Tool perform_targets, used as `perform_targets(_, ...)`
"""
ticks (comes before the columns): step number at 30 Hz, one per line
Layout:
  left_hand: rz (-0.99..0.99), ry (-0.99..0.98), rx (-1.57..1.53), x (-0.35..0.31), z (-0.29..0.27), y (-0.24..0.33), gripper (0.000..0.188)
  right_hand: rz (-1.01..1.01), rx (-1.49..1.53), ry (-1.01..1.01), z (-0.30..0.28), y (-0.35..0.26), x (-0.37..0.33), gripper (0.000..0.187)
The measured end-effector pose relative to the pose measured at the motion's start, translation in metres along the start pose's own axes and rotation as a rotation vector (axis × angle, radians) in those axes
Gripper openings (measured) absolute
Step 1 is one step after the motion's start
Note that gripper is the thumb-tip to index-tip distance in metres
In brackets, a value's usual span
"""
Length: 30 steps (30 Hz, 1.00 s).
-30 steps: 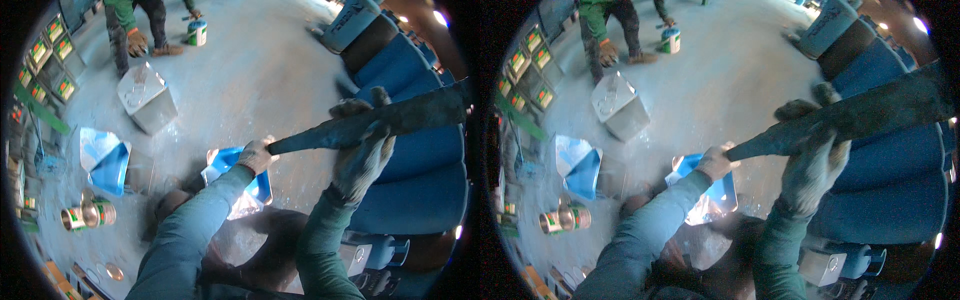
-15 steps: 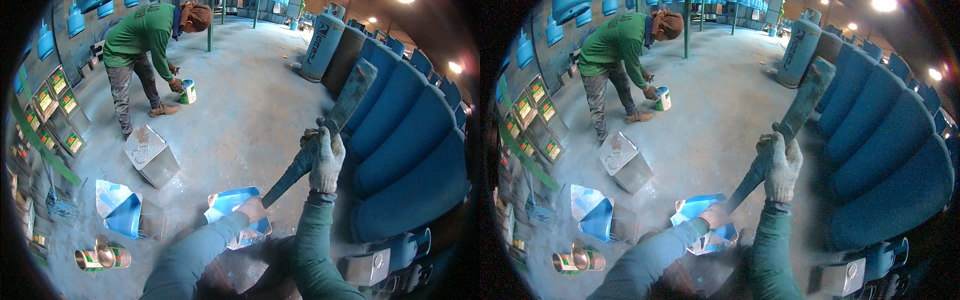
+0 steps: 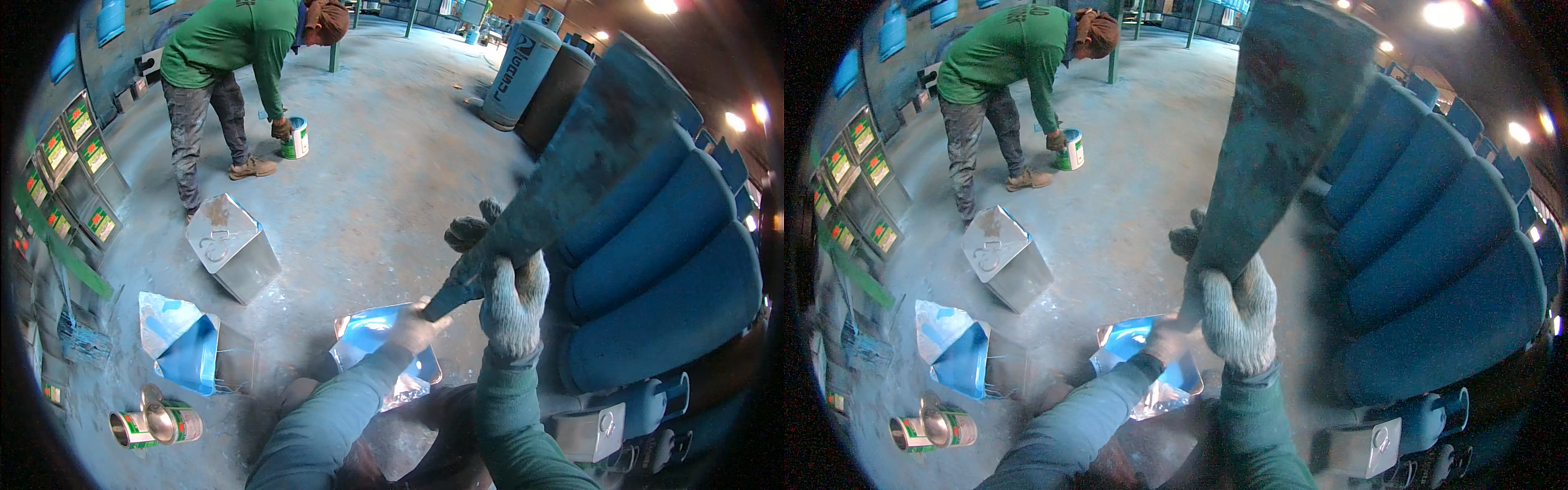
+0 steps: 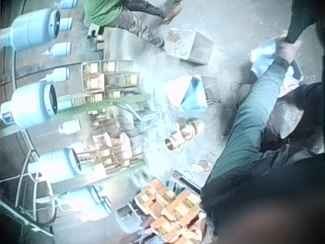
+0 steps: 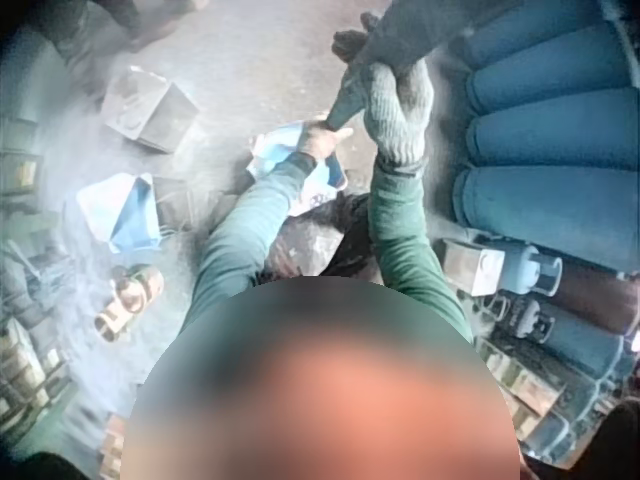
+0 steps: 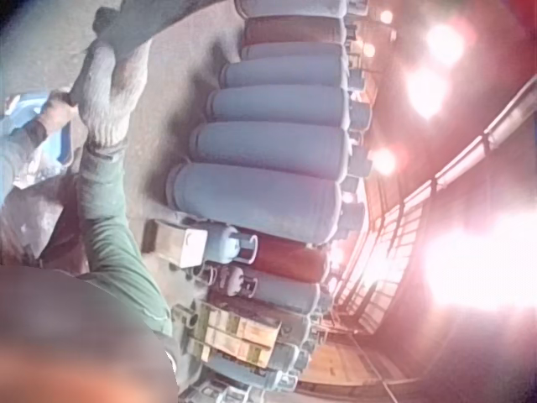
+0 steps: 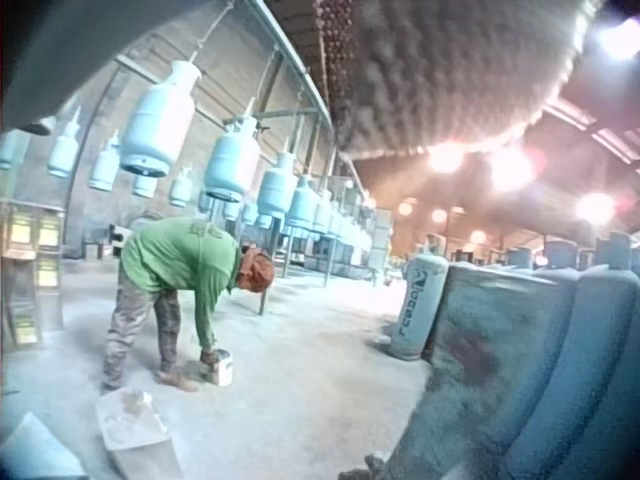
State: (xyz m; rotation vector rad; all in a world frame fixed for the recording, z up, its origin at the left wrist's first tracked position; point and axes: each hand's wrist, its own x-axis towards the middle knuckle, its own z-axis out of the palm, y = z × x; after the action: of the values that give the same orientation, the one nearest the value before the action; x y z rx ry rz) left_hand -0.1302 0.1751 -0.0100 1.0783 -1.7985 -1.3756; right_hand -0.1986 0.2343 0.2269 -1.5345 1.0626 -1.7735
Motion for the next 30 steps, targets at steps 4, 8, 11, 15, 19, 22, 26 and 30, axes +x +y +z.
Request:
perform_targets(4, -0.191, -0.255, 0.123, -0.021, 0.005, 0.008, 0.044, -0.005, -0.101, 0.221, -0.015, 0.019, 0.023, 0.047)
perform_targets(8, -0.238, -0.352, 0.261, -0.019, -0.001, 0.004, 0.044, 0.097, -0.067, 0.424, -0.038, 0.04, 0.04, 0.038)
perform_targets(11, -0.218, -0.314, 0.374, -0.005, -0.016, -0.004, 0.043, 0.121, 0.014, 0.428, -0.049, 0.047, 0.035, 0.035)
perform_targets(15, -0.038, -0.113, 0.331, 0.007, -0.024, -0.004, 0.035, -0.006, 0.027, 0.35, -0.05, 0.037, 0.016, 0.03)
perform_targets(19, 0.049, 0.079, 0.035, 0.014, -0.014, -0.004, 0.028, -0.177, -0.043, 0.11, -0.033, 0.018, -0.006, 0.046)
perform_targets(22, 0.016, 0.119, -0.077, 0.01, 0.006, -0.005, 0.027, -0.205, -0.177, 0.025, -0.021, 0.013, -0.003, 0.059)
perform_targets(26, 0.023, -0.012, 0.006, -0.011, 0.019, -0.008, 0.029, -0.144, -0.203, 0.081, -0.019, 0.018, 0.009, 0.057)
perform_targets(30, -0.095, -0.198, 0.08, -0.025, 0.008, -0.005, 0.037, -0.018, -0.076, 0.289, -0.04, 0.034, 0.026, 0.053)
